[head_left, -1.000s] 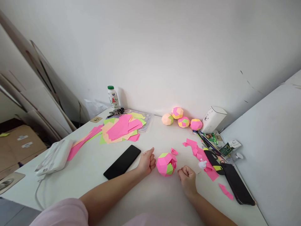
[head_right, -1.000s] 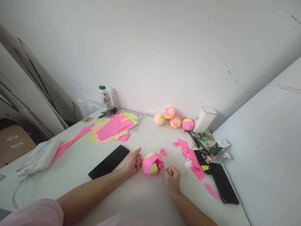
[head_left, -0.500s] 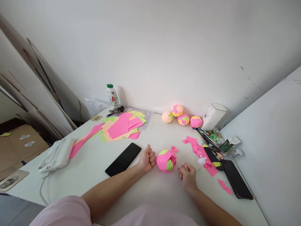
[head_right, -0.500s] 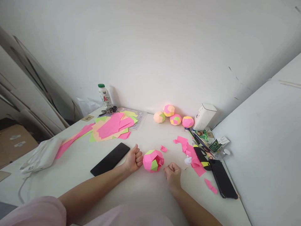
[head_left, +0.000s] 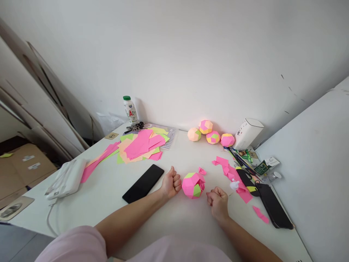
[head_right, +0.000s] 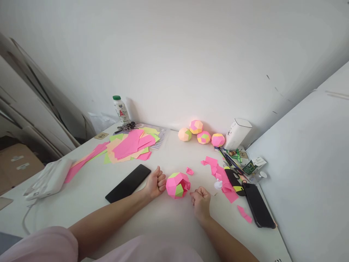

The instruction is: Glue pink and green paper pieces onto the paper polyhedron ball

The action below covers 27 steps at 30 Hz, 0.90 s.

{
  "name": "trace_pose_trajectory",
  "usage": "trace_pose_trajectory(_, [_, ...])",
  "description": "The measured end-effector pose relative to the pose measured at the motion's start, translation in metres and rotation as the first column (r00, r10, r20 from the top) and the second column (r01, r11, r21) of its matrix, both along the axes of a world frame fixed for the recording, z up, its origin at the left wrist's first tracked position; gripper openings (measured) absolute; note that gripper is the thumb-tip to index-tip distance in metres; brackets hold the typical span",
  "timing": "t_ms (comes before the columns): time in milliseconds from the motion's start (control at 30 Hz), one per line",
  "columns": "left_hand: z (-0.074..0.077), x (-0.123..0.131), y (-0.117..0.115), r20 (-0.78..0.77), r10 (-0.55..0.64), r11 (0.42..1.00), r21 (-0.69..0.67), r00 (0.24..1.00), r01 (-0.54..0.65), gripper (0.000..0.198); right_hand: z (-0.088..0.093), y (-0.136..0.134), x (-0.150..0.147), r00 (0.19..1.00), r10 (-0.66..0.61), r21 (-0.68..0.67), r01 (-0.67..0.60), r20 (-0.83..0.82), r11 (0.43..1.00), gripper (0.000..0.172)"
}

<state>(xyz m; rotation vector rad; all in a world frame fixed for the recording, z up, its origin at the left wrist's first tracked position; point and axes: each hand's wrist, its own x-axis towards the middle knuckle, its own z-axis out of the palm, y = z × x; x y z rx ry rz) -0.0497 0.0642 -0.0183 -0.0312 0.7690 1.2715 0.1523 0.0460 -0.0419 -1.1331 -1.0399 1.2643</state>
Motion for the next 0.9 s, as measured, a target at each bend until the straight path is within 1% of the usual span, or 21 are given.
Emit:
trace_pose_trajectory(100, [-0.003, 0.0, 0.001, -0.02, 0.001, 0.999, 0.036, 1.0, -0.001, 0.051, 0.001, -0.001, -0.001, 0.998, 0.006, 0.056, -0.009, 0.057, 0.998, 0.039])
trace_pose_trajectory(200, [-0.007, 0.0, 0.001, -0.061, 0.005, 0.996, 0.094, 0.998, 0.0, 0.051, 0.005, -0.004, -0.001, 0.991, 0.022, 0.14, -0.041, 0.132, 0.989, 0.036])
trace_pose_trajectory(267, [-0.008, 0.001, 0.0, -0.104, 0.015, 0.989, 0.149, 0.994, 0.001, 0.049, 0.009, -0.006, -0.001, 0.981, 0.051, 0.207, -0.09, 0.187, 0.974, 0.029])
trace_pose_trajectory(367, [-0.011, 0.003, -0.001, -0.193, 0.066, 0.966, 0.257, 0.979, -0.014, 0.042, 0.016, -0.007, -0.001, 0.953, 0.115, 0.305, -0.203, 0.282, 0.931, 0.01])
trace_pose_trajectory(400, [-0.012, 0.003, -0.001, -0.227, 0.097, 0.955, 0.297, 0.969, -0.026, 0.04, 0.018, -0.007, -0.001, 0.939, 0.133, 0.332, -0.241, 0.317, 0.912, 0.01])
trace_pose_trajectory(467, [-0.015, 0.005, 0.0, -0.294, 0.166, 0.927, 0.373, 0.941, -0.047, 0.036, 0.023, -0.005, -0.002, 0.908, 0.155, 0.376, -0.31, 0.389, 0.873, 0.024])
trace_pose_trajectory(533, [-0.018, 0.006, 0.001, -0.36, 0.213, 0.9, 0.433, 0.908, -0.039, 0.031, 0.026, -0.003, -0.003, 0.877, 0.165, 0.403, -0.366, 0.451, 0.839, 0.03])
trace_pose_trajectory(600, [-0.019, 0.007, 0.0, -0.434, 0.206, 0.883, 0.468, 0.877, 0.024, 0.031, 0.028, -0.001, -0.005, 0.836, 0.171, 0.418, -0.425, 0.521, 0.803, 0.027])
trace_pose_trajectory(733, [-0.015, 0.008, -0.006, -0.597, 0.101, 0.855, 0.461, 0.796, 0.238, 0.046, 0.029, 0.0, -0.006, 0.732, 0.128, 0.443, -0.532, 0.67, 0.722, 0.015])
trace_pose_trajectory(800, [-0.01, 0.007, -0.008, -0.665, 0.078, 0.849, 0.435, 0.743, 0.3, 0.047, 0.028, 0.001, -0.007, 0.717, 0.103, 0.465, -0.546, 0.689, 0.696, 0.013])
trace_pose_trajectory(900, [-0.006, 0.007, -0.009, -0.734, 0.07, 0.849, 0.399, 0.675, 0.346, 0.048, 0.028, 0.001, -0.011, 0.719, 0.078, 0.492, -0.546, 0.69, 0.678, 0.013])
